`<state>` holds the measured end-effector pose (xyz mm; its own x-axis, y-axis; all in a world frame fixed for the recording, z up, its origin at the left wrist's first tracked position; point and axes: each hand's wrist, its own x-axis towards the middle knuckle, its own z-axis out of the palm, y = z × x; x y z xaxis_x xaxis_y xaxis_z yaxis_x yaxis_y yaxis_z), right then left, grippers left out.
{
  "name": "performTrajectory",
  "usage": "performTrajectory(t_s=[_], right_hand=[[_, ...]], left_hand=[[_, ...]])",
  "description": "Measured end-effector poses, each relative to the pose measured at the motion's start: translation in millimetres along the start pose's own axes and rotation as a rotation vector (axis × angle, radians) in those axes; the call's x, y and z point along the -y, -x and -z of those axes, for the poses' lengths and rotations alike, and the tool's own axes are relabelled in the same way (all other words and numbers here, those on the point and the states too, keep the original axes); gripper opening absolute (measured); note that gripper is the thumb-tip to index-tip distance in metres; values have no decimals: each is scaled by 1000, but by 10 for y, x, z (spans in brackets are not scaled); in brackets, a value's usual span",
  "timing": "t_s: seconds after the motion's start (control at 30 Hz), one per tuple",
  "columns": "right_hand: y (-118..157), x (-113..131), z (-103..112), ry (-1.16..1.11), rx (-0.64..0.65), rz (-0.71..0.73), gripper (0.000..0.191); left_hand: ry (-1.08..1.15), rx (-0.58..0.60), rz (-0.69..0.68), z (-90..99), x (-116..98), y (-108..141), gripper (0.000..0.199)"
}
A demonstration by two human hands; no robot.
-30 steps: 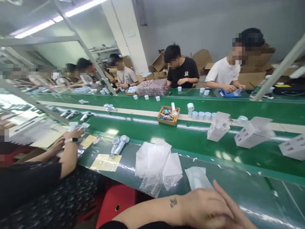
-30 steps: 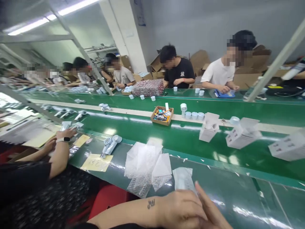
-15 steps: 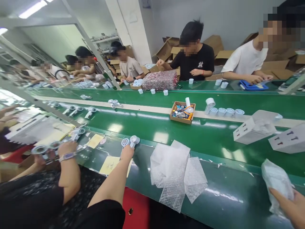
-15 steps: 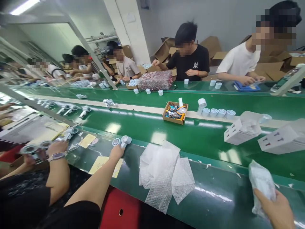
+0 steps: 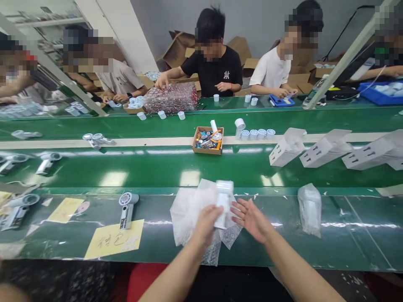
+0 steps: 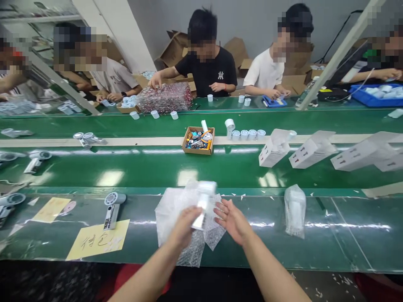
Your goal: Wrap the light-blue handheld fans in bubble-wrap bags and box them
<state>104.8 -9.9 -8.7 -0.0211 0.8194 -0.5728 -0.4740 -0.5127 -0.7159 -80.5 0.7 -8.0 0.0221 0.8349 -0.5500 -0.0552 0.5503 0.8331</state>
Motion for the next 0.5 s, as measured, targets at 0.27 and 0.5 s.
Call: performTrajectory(t_s=[0.27, 0.5], right_hand=[[115, 293, 950, -223, -294, 40, 50], [472, 468, 1479, -203, -155, -188, 45]], left_hand=[[-542, -176, -9, -991, 529, -355, 19], [-562, -142, -33, -1068, 471, -366, 8]])
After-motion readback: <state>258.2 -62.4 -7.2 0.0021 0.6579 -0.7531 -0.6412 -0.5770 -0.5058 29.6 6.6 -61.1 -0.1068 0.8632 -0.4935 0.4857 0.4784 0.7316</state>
